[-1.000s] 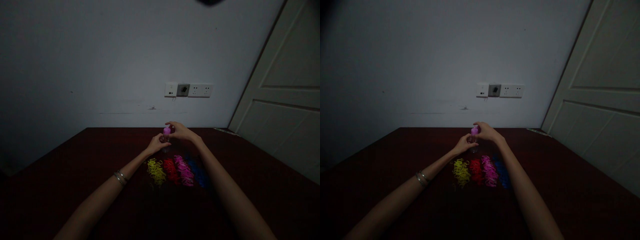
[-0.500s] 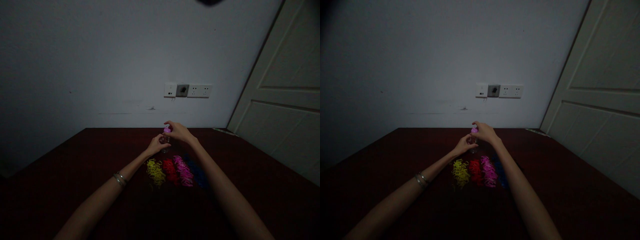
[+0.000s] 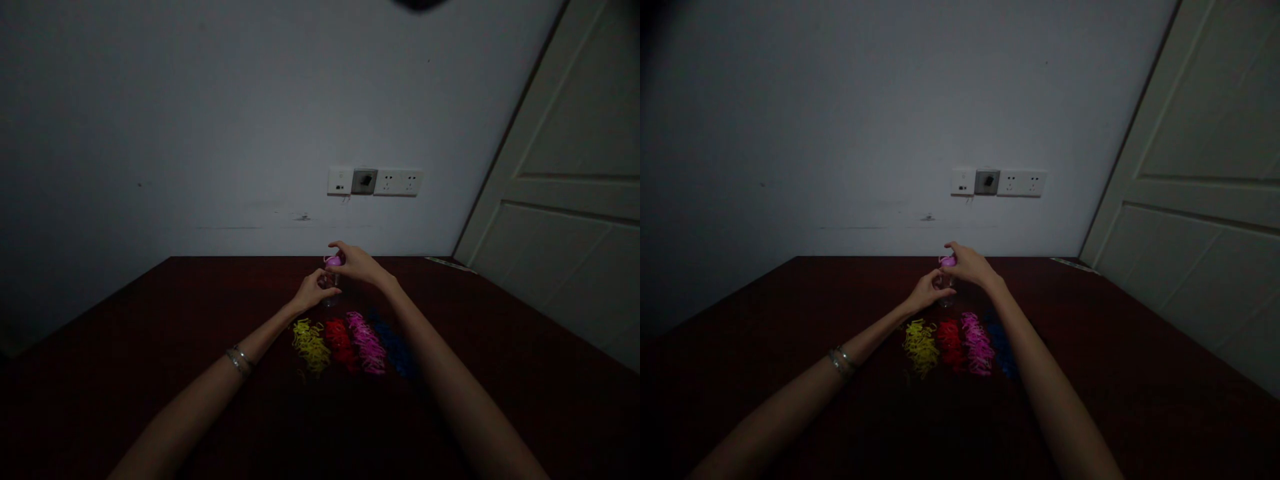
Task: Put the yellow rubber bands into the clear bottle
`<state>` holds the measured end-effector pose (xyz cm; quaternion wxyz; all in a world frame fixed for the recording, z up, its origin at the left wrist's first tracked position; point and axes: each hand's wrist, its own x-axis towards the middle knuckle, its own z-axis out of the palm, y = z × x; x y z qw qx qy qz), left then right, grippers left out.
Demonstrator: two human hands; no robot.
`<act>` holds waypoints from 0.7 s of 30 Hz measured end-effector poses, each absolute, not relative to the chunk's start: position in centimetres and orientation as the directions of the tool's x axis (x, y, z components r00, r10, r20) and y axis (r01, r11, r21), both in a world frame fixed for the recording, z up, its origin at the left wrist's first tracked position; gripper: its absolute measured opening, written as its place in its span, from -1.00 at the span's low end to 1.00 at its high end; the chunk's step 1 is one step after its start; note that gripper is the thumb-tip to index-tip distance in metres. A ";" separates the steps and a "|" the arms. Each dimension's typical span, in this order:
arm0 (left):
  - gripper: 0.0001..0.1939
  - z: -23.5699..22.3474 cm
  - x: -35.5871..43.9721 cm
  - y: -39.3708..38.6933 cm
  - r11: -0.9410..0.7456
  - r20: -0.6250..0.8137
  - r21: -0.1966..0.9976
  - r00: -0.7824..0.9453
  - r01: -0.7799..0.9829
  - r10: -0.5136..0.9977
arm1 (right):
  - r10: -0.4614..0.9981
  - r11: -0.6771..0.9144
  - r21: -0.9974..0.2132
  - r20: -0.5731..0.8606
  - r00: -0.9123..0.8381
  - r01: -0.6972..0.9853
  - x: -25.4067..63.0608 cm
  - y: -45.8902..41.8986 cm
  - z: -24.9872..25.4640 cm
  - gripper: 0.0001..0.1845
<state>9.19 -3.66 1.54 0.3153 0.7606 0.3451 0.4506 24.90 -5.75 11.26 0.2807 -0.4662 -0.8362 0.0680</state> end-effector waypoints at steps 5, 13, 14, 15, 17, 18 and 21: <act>-0.55 1.5 9.3 -3.6 -0.538 0.446 0.809 0.350 0.235 0.824 | 0.793 0.604 -0.407 0.401 -0.460 0.685 25.5 -5.7 11.5 -0.13; -0.52 1.3 9.2 -3.5 -0.566 0.475 0.794 0.356 0.222 0.805 | 0.809 0.540 -0.316 0.451 -0.378 0.780 25.0 -6.2 11.7 -0.29; -0.53 1.2 9.2 -3.5 -0.561 0.469 0.796 0.354 0.227 0.809 | 0.810 0.553 -0.345 0.436 -0.393 0.758 25.1 -6.2 11.8 -0.29; -0.54 1.2 9.2 -3.4 -0.555 0.464 0.800 0.350 0.229 0.814 | 0.810 0.568 -0.382 0.413 -0.416 0.729 25.2 -6.2 11.9 -0.28; -0.56 1.2 9.2 -3.5 -0.547 0.457 0.807 0.349 0.223 0.818 | 0.807 0.590 -0.452 0.361 -0.467 0.669 25.5 -6.0 11.9 -0.21; -0.56 1.2 9.2 -3.5 -0.544 0.455 0.809 0.351 0.221 0.818 | 0.805 0.594 -0.471 0.342 -0.485 0.652 25.5 -6.0 11.9 -0.18; -0.58 1.3 9.2 -3.6 -0.548 0.457 0.808 0.356 0.218 0.815 | 0.809 0.587 -0.430 0.358 -0.467 0.686 25.3 -5.9 11.5 -0.13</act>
